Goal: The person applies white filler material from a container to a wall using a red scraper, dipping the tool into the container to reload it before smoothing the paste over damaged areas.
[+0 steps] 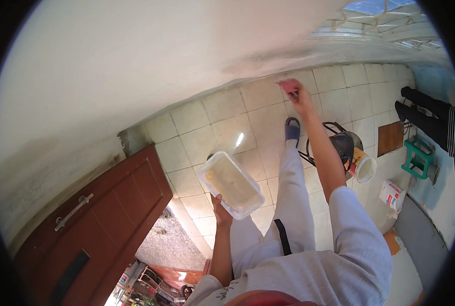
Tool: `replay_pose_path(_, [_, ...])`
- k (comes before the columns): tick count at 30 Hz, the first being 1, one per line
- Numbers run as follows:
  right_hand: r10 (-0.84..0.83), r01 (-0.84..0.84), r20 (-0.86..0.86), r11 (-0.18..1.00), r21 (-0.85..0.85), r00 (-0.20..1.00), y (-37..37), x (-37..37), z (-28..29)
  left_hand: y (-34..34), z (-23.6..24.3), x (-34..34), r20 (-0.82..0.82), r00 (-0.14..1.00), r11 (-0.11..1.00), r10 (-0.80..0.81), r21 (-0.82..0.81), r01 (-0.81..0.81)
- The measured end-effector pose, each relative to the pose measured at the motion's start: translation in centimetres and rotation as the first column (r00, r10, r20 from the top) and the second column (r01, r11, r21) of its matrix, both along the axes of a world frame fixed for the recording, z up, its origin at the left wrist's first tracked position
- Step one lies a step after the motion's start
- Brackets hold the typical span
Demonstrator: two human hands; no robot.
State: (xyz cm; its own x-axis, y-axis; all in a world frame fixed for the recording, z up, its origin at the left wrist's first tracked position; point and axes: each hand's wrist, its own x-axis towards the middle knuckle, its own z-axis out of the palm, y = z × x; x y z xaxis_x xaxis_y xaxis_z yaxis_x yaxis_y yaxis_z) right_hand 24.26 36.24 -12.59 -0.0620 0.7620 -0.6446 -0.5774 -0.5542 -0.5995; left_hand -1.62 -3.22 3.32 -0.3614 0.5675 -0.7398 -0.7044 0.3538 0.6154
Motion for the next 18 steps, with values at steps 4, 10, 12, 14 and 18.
replay_pose_path(4, [0.134,-0.134,-0.009,0.989,-0.063,0.991,0.0,-6.3,-5.0,1.6,0.5,1.1,-0.04,0.999,0.999,-0.034,0.012,0.034])
replay_pose_path(10, [-0.073,0.07,-0.322,0.997,-0.019,0.944,5.2,-12.0,1.1,0.6,0.7,0.8,-0.021,1.0,1.0,0.001,0.004,-0.001])
replay_pose_path(12, [-0.15,0.166,-0.336,0.986,0.02,0.93,6.0,-11.1,5.3,-0.4,0.8,0.1,-0.029,1.0,1.0,0.006,-0.006,-0.006])
replay_pose_path(14, [-0.185,0.219,-0.374,0.974,0.05,0.909,5.5,-8.4,8.1,-0.7,0.9,0.0,-0.024,1.0,1.0,0.008,-0.01,-0.008])
replay_pose_path(18, [-0.288,0.31,-0.525,0.95,-0.047,0.801,3.8,-0.6,8.7,-1.4,0.1,0.2,-0.002,1.0,0.999,0.03,-0.025,-0.03])
